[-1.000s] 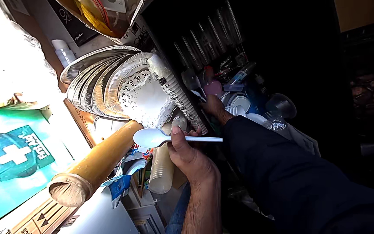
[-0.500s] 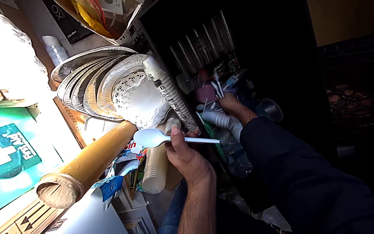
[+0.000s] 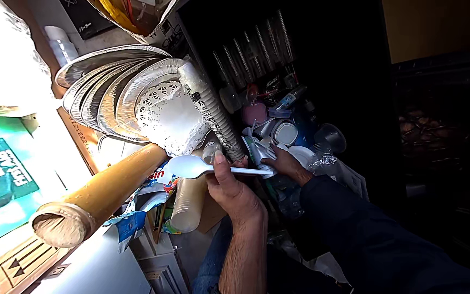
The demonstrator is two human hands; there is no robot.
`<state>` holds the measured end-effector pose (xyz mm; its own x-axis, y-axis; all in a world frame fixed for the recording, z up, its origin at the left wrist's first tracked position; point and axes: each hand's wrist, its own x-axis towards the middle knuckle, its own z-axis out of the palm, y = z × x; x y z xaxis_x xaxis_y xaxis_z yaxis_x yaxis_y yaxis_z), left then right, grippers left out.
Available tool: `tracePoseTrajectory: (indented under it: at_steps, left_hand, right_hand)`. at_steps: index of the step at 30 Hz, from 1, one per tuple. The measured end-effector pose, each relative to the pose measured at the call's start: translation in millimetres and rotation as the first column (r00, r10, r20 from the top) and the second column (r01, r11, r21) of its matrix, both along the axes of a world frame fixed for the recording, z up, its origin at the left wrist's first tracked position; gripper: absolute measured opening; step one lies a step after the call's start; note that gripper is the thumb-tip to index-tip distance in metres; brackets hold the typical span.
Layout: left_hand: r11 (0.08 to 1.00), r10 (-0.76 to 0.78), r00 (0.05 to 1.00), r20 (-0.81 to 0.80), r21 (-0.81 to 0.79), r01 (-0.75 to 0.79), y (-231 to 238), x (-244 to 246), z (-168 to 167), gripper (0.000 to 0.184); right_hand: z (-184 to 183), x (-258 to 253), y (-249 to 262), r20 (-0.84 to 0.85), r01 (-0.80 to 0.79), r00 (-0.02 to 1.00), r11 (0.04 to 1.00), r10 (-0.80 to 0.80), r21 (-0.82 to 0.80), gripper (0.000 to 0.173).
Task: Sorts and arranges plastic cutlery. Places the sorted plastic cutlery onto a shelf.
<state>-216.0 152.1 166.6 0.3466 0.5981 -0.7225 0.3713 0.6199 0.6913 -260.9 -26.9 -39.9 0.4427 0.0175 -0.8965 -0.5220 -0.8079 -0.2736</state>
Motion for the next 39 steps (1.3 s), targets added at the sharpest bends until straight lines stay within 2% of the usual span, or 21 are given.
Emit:
tracePoseTrajectory:
  at_steps: [1,2,4,5,7,9,12,13,16,19,20,22,23,25,26,28,30,34,39]
  left_hand:
    - [1.0,-0.003,1.0,-0.003,0.001,0.003,-1,-2,0,0.027]
    - [1.0,-0.004,1.0,-0.011,-0.001,0.004,-2,-3,1,0.027]
    - [1.0,-0.011,1.0,-0.016,-0.001,0.011,-5,-4,3,0.027]
    - [1.0,-0.017,1.0,-0.011,-0.002,0.017,-8,-4,4,0.027]
    - [1.0,-0.018,1.0,0.001,-0.007,0.018,-12,-5,6,0.027]
    - [1.0,-0.024,1.0,0.004,-0.007,0.024,-14,-6,7,0.026]
    - [0.999,-0.032,0.999,0.027,-0.002,0.032,-16,-8,7,0.026]
    - [0.999,-0.036,0.999,0.038,0.003,0.036,-17,-9,7,0.026]
    - [0.999,-0.05,0.998,0.045,-0.014,0.051,-21,-13,10,0.026]
    - [0.998,-0.053,0.998,0.044,-0.026,0.054,-23,-13,11,0.027]
    - [0.998,-0.053,0.997,0.049,-0.027,0.054,-21,-14,11,0.027]
    - [0.998,-0.061,0.997,0.055,-0.016,0.062,-18,-15,11,0.026]
    - [0.998,-0.065,0.996,0.058,-0.015,0.066,-17,-15,11,0.026]
    - [0.998,-0.055,0.997,0.056,-0.028,0.057,-17,-15,13,0.027]
    - [0.998,-0.044,0.998,0.049,-0.032,0.046,-17,-16,13,0.027]
    - [0.998,-0.036,0.998,0.041,-0.041,0.038,-15,-17,12,0.027]
    - [0.999,-0.02,0.999,0.041,-0.043,0.021,-12,-16,11,0.026]
    - [0.999,-0.006,1.0,0.029,-0.044,0.008,-8,-14,11,0.027]
    - [0.999,-0.005,0.999,0.041,-0.05,0.007,-5,-14,9,0.027]
  right_hand:
    - [5,-3,2,0.033,-0.043,0.998,0.998,0.045,-0.054,0.082]
    - [8,-9,2,0.054,-0.018,0.998,0.997,0.022,-0.076,0.075]
    - [5,-23,-3,0.058,0.143,0.988,0.99,-0.142,-0.008,0.049]
    - [2,-27,-8,0.031,0.22,0.975,0.975,-0.22,0.027,0.042]
    - [2,-23,-17,0.003,0.321,0.947,0.947,-0.322,0.024,0.044]
    - [5,-8,-21,0.078,0.339,0.939,0.94,-0.335,-0.046,0.051]
    - [6,24,-20,0.3,0.288,0.924,0.947,-0.236,-0.14,0.045]
    - [2,36,-16,0.309,0.275,0.925,0.95,-0.22,-0.145,0.047]
    - [-20,64,-4,0.099,0.08,0.993,0.985,-0.065,-0.155,0.052]
    - [-31,85,10,-0.102,-0.218,0.975,0.948,0.2,-0.23,0.055]
    - [-23,94,16,-0.177,-0.305,0.947,0.926,0.27,-0.223,0.055]
    - [21,112,38,-0.354,-0.437,0.864,0.882,0.358,-0.178,0.058]
    - [41,116,46,-0.387,-0.486,0.833,0.857,0.396,-0.168,0.058]
    - [53,117,51,-0.431,-0.563,0.771,0.818,0.468,-0.118,0.055]
    - [44,113,48,-0.445,-0.596,0.736,0.799,0.509,-0.073,0.052]
    - [-5,94,30,-0.418,-0.659,0.684,0.752,0.598,-0.001,0.047]
    - [-43,76,16,-0.352,-0.651,0.716,0.759,0.603,-0.022,0.041]
    - [-53,63,7,-0.17,-0.572,0.813,0.818,0.556,-0.057,0.027]
    - [-34,64,-20,-0.005,-0.542,0.84,0.838,0.543,-0.061,0.028]
